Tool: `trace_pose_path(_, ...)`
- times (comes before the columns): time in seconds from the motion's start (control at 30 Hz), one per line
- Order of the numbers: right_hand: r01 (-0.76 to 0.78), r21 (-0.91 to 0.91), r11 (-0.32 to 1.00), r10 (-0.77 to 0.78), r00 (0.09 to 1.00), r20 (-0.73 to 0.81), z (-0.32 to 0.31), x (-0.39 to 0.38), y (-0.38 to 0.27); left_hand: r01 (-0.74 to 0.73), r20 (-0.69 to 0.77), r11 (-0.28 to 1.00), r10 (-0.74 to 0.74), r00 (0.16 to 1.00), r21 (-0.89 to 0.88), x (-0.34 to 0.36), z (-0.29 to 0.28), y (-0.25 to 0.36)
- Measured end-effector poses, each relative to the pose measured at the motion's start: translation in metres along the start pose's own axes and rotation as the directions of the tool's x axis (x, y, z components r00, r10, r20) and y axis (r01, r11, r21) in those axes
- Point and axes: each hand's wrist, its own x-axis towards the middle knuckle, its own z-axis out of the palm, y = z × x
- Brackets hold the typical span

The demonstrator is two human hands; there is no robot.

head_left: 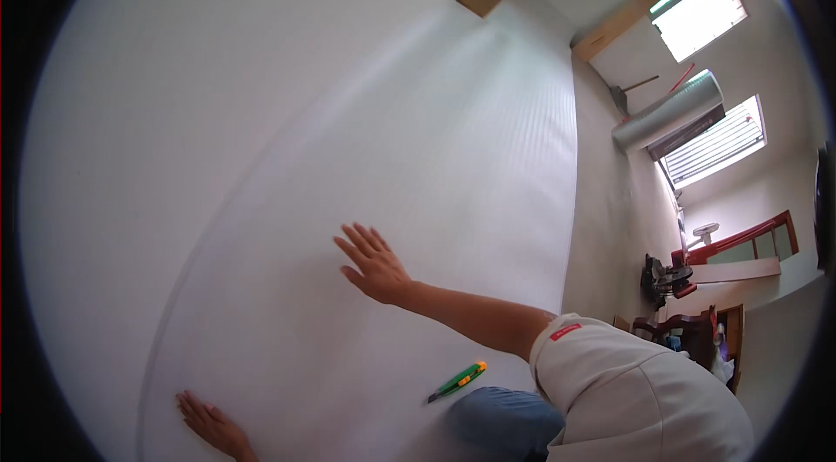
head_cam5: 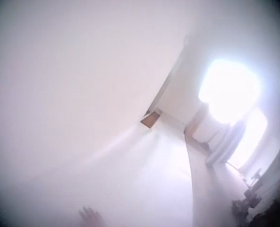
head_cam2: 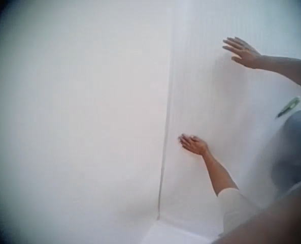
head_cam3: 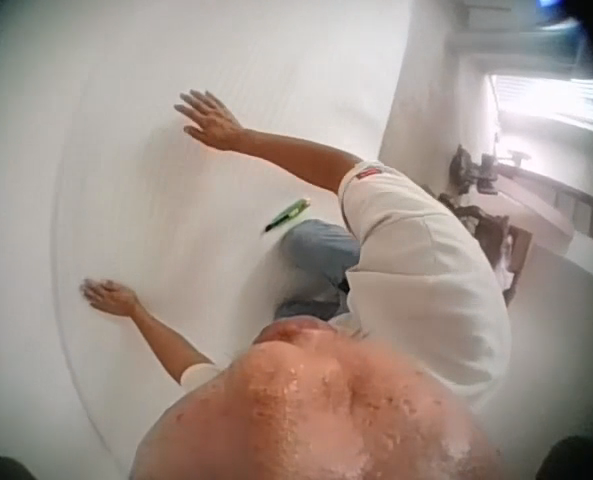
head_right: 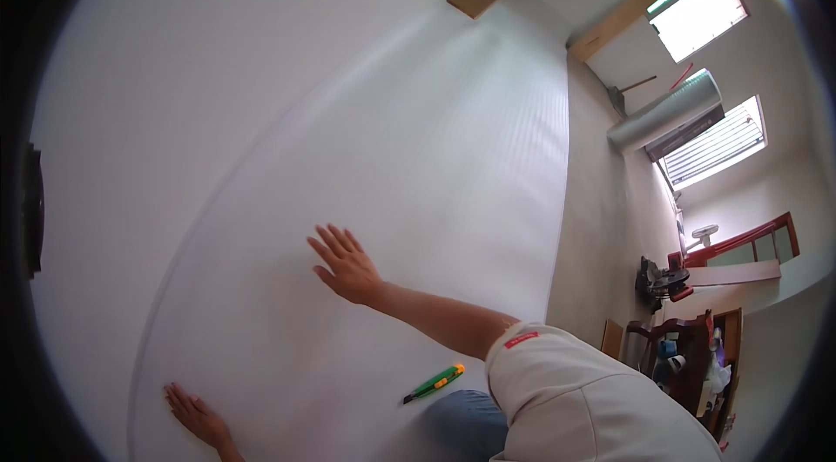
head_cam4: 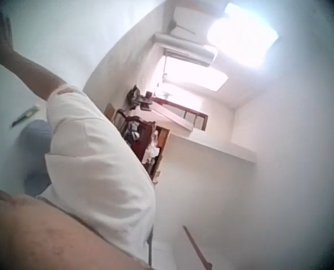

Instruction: Installing white underlayment and wooden flooring planks.

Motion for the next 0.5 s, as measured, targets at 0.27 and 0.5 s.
trace_pose_path(0.27, -0.387, -0.17, 0.906, 0.396, 0.918, 0.022, 0.01, -0.155, 0.048, -0.049, -0.012, 0.995, 0.05, 0.999, 0.086, -0.004, 0.017, -0.021)
trace_pose_path(0.5, -0.348, -0.12, 0.93, 0.359, 0.928, 0.097, 0.019, -0.138, 0.027, 0.082, 0.017, 0.995, -0.081, 0.997, -0.062, -0.068, -0.006, -0.043)
